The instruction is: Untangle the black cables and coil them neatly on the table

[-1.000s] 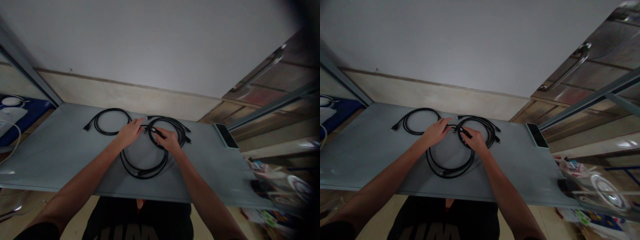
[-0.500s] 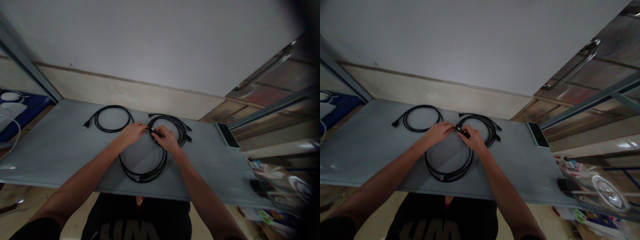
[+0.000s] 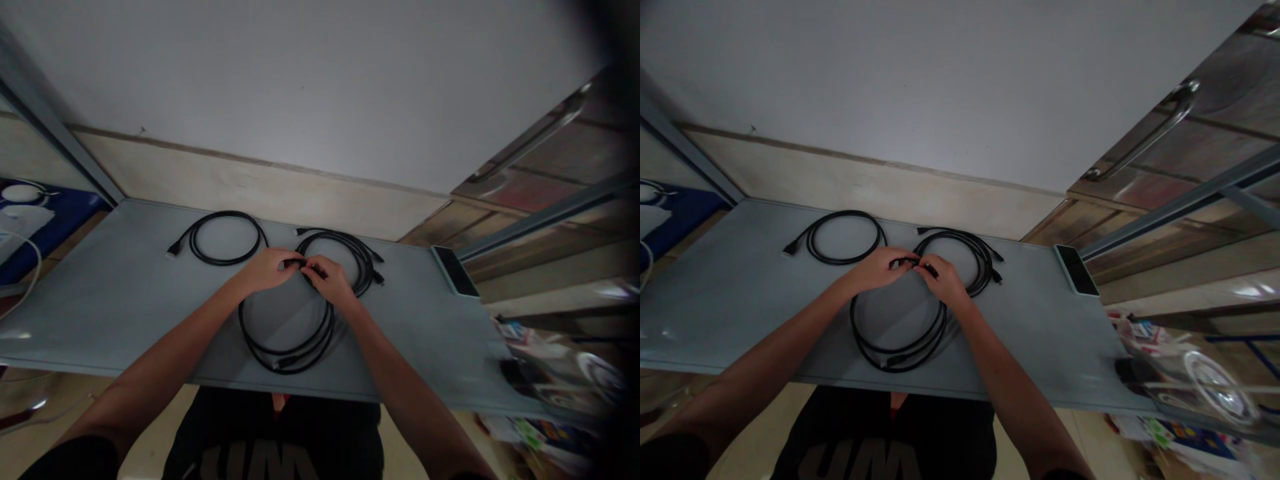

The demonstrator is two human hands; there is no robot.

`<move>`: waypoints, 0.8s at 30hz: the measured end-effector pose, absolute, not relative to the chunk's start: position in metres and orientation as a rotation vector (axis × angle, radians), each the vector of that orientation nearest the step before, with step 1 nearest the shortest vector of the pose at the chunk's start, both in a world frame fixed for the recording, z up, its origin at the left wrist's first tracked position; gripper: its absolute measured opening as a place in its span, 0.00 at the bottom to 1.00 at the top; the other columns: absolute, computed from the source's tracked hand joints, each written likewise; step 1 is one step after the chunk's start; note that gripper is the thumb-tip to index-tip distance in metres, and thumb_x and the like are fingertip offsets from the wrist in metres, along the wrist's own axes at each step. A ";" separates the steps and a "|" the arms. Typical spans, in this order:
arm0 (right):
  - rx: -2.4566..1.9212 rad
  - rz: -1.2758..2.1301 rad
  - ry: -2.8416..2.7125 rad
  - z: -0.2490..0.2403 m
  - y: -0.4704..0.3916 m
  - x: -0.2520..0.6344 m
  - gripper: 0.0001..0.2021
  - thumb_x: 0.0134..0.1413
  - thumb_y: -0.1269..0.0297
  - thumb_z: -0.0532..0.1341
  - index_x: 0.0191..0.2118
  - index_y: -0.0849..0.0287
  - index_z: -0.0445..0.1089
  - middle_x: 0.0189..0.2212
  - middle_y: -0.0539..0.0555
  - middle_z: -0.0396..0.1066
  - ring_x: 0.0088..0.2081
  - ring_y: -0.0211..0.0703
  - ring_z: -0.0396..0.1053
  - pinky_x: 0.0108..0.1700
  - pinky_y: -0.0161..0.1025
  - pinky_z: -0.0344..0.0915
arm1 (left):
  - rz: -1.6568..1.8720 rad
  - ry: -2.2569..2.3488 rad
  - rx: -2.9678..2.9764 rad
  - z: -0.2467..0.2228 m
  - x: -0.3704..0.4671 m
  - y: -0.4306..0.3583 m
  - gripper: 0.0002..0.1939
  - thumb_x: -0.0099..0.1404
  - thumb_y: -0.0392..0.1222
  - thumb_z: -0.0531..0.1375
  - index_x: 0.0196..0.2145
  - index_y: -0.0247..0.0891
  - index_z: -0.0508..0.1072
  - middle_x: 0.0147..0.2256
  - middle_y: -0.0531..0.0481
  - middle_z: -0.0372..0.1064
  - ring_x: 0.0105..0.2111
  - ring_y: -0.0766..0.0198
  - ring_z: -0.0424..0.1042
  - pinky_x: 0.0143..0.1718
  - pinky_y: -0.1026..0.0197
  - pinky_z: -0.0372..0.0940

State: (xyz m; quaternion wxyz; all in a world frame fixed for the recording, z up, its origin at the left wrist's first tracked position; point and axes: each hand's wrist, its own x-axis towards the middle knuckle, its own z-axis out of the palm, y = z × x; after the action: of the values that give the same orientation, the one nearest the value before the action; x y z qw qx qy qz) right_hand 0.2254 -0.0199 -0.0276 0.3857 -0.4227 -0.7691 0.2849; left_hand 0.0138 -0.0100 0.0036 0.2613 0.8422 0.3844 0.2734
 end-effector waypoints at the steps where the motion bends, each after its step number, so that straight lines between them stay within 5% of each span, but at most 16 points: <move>1: -1.107 0.779 -1.914 -0.028 -0.020 0.225 0.09 0.59 0.57 0.63 0.36 0.58 0.70 0.28 0.51 0.71 0.28 0.39 0.69 0.30 0.35 0.65 | 0.753 1.041 2.323 0.003 0.014 -0.011 0.15 0.69 0.39 0.56 0.51 0.38 0.77 0.45 0.44 0.77 0.44 0.59 0.74 0.46 0.59 0.67; 6: -1.182 1.171 -1.568 -0.024 -0.022 0.222 0.17 0.53 0.50 0.66 0.39 0.55 0.63 0.28 0.46 0.69 0.18 0.32 0.62 0.19 0.31 0.57 | 0.776 0.882 2.347 -0.003 0.016 -0.008 0.16 0.68 0.43 0.60 0.51 0.39 0.78 0.42 0.43 0.76 0.39 0.61 0.73 0.42 0.61 0.66; 13: -1.036 1.671 -1.455 -0.011 -0.021 0.230 0.27 0.54 0.53 0.66 0.56 0.56 0.61 0.24 0.44 0.67 0.16 0.29 0.57 0.15 0.28 0.50 | 0.952 1.040 2.085 -0.007 0.002 0.007 0.16 0.66 0.44 0.63 0.49 0.37 0.80 0.37 0.45 0.78 0.32 0.63 0.72 0.35 0.62 0.64; 18: -1.083 1.624 -1.339 -0.017 -0.013 0.238 0.22 0.56 0.48 0.63 0.49 0.59 0.68 0.18 0.41 0.53 0.14 0.29 0.48 0.14 0.29 0.44 | 1.091 1.277 1.977 0.001 -0.013 0.012 0.18 0.65 0.48 0.63 0.48 0.38 0.80 0.39 0.45 0.78 0.33 0.63 0.72 0.36 0.62 0.65; 24: -1.192 1.568 -1.566 -0.022 -0.014 0.237 0.20 0.56 0.47 0.62 0.41 0.60 0.71 0.15 0.40 0.49 0.14 0.29 0.45 0.15 0.30 0.44 | 0.667 1.130 2.180 0.005 -0.008 0.001 0.17 0.64 0.48 0.62 0.48 0.37 0.76 0.35 0.47 0.77 0.32 0.61 0.73 0.35 0.62 0.63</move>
State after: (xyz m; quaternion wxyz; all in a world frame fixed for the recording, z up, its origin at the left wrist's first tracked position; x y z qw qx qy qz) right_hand 0.2368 -0.0136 -0.0218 0.3075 -0.4507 -0.5922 0.5930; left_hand -0.0076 0.0014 0.0050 0.2942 0.8187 0.4246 0.2507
